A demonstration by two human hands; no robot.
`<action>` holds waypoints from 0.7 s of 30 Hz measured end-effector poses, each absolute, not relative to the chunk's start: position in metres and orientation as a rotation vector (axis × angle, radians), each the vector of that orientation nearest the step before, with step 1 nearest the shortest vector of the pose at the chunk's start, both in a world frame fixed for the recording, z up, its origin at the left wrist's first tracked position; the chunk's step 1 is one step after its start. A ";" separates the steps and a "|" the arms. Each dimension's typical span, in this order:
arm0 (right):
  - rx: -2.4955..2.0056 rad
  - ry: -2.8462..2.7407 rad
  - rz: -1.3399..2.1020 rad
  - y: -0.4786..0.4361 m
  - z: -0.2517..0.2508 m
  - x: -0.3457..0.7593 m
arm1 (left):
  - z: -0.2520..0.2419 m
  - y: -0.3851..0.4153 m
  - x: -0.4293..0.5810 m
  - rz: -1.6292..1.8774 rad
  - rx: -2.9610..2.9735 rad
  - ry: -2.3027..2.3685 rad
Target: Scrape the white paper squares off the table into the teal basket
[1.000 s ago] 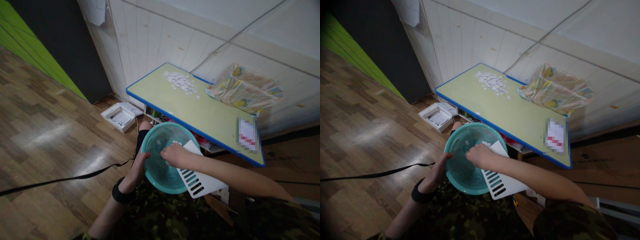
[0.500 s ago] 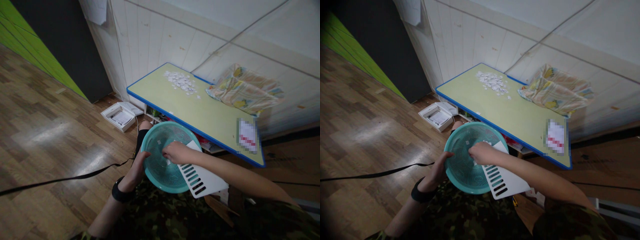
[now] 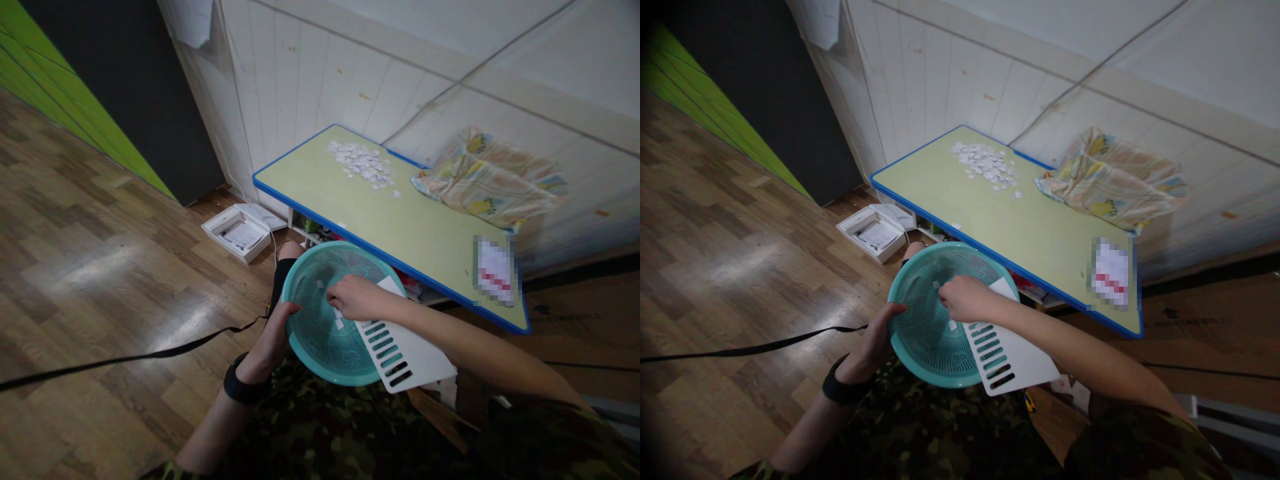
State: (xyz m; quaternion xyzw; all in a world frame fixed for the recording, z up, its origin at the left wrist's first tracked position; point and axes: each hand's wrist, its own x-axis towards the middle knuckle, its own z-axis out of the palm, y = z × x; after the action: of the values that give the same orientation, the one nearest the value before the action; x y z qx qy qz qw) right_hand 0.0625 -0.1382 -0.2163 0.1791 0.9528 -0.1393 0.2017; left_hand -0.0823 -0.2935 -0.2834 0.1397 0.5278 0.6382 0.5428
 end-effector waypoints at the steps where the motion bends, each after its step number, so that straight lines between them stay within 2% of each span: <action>1: 0.504 2.658 -0.383 -0.139 -0.215 0.063 | -0.283 -0.293 -0.082 1.510 0.331 1.258; 7: 0.519 2.591 -0.219 -0.149 -0.214 0.065 | -0.273 -0.293 -0.081 1.520 0.354 1.265; 21: 0.406 2.567 -0.158 -0.161 -0.222 0.060 | -0.263 -0.287 -0.078 1.554 0.436 1.256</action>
State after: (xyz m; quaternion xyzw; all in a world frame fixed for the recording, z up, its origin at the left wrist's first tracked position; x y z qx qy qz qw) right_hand 0.0597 -0.1611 -0.2215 0.1503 0.9505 -0.0587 0.2655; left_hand -0.0779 -0.2875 -0.2628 0.1818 0.5243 0.6484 0.5212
